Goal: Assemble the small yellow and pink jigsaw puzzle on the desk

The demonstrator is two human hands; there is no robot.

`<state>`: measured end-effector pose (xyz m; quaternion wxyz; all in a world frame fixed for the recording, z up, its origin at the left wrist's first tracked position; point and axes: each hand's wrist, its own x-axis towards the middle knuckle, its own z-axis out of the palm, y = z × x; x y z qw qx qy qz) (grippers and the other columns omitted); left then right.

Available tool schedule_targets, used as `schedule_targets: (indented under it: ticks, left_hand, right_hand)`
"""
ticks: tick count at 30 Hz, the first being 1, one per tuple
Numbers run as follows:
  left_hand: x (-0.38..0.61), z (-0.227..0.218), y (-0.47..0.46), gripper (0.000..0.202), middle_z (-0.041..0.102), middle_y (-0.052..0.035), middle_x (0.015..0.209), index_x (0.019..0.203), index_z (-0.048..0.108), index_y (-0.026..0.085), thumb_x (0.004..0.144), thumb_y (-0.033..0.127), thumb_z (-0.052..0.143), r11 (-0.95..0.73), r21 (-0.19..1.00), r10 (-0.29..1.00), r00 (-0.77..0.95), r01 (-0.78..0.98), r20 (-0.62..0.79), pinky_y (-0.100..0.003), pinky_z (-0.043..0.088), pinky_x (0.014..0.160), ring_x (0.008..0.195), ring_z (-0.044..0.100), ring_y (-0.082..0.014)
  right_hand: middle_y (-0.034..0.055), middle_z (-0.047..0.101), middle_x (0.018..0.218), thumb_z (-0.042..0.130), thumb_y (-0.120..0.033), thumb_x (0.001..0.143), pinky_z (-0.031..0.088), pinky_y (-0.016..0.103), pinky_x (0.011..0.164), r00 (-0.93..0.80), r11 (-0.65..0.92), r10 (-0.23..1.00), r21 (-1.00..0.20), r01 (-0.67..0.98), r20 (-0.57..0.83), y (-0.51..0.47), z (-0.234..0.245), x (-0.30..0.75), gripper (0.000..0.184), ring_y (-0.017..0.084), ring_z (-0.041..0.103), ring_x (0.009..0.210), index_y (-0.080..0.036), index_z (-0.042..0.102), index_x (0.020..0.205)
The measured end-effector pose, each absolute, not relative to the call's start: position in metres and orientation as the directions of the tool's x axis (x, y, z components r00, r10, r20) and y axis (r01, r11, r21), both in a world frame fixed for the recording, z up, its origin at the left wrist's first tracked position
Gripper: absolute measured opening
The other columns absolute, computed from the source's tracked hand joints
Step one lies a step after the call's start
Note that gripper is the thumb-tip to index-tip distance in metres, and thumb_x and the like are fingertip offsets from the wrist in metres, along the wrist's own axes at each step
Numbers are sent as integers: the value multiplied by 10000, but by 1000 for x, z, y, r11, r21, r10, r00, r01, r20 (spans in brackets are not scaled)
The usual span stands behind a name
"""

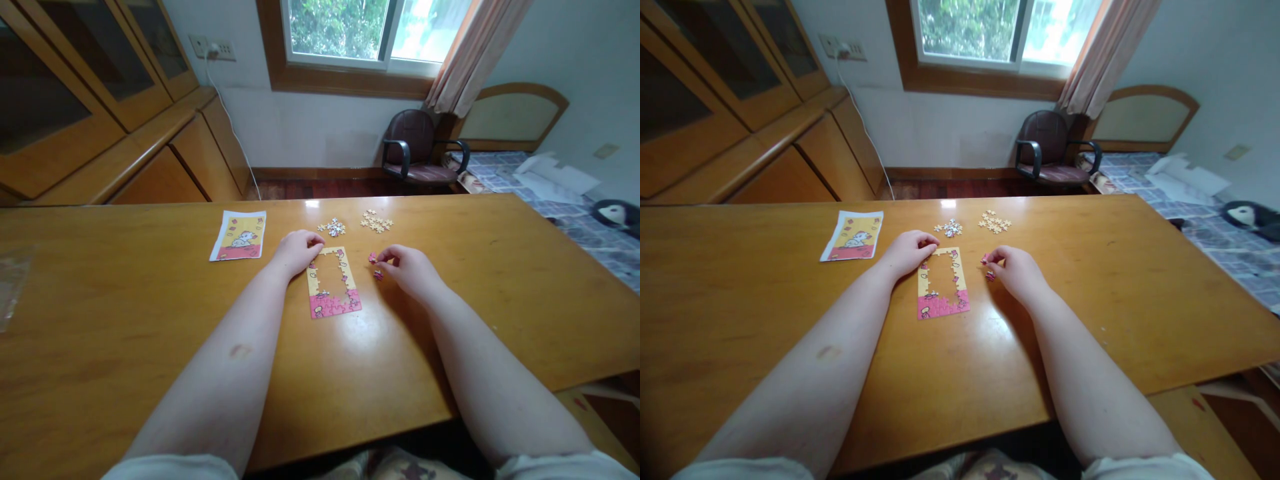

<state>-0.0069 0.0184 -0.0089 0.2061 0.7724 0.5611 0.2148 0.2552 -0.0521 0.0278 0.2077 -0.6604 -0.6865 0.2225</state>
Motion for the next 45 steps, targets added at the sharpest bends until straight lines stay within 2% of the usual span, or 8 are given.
schedule_targets:
  ticks: [4,7,9,18,33,40,45]
  left_hand:
    - [-7,-9,18,259,727,-55,1012,951,761,215,832,324,559,-296,553,953,284,779,110,-336,497,866,954,629,-230]
    - [-7,-10,19,261,728,-53,1011,955,760,216,833,329,559,-296,554,953,281,778,116,-329,500,851,947,630,-227]
    - [-7,-11,19,261,727,-53,1014,956,759,215,832,326,558,-293,557,954,277,777,116,-328,502,845,946,630,-226]
    - [-7,-11,19,261,732,-54,1002,958,759,212,833,320,556,-300,555,951,285,776,117,-332,502,847,945,633,-226]
    - [-7,-10,19,265,736,-40,997,956,760,224,833,328,550,-301,543,952,283,784,118,-320,502,839,943,637,-223]
    - [-7,-9,18,258,737,-45,1003,958,760,222,835,322,557,-296,551,953,282,780,113,-325,506,848,945,639,-225]
    - [-7,-10,18,259,736,-45,998,960,761,225,835,326,558,-301,550,951,285,779,117,-327,506,852,942,638,-226]
  right_hand:
    - [-10,680,709,666,-208,805,417,234,635,-323,284,944,-681,675,74,-70,27,229,63,124,572,657,-213,729,801]
    - [-1,723,809,683,-171,815,449,227,705,-490,401,867,-714,574,93,-81,20,211,64,124,626,744,-217,728,812]
    - [5,729,828,692,-156,814,459,229,721,-533,439,840,-707,555,102,-84,13,203,69,128,640,763,-214,726,827]
    - [24,729,840,692,-147,820,473,257,758,-535,498,832,-623,604,146,-78,1,198,70,149,650,786,-206,724,839]
    - [26,714,835,696,-157,819,469,253,746,-501,470,855,-607,640,135,-79,2,197,57,144,638,774,-203,723,841]
    - [33,701,858,661,-178,849,480,267,756,-518,509,838,-587,630,172,-78,4,201,71,149,637,785,-202,725,868]
    - [64,711,908,611,-199,889,491,301,821,-577,583,791,-533,613,201,-78,7,203,124,174,649,858,-189,733,913]
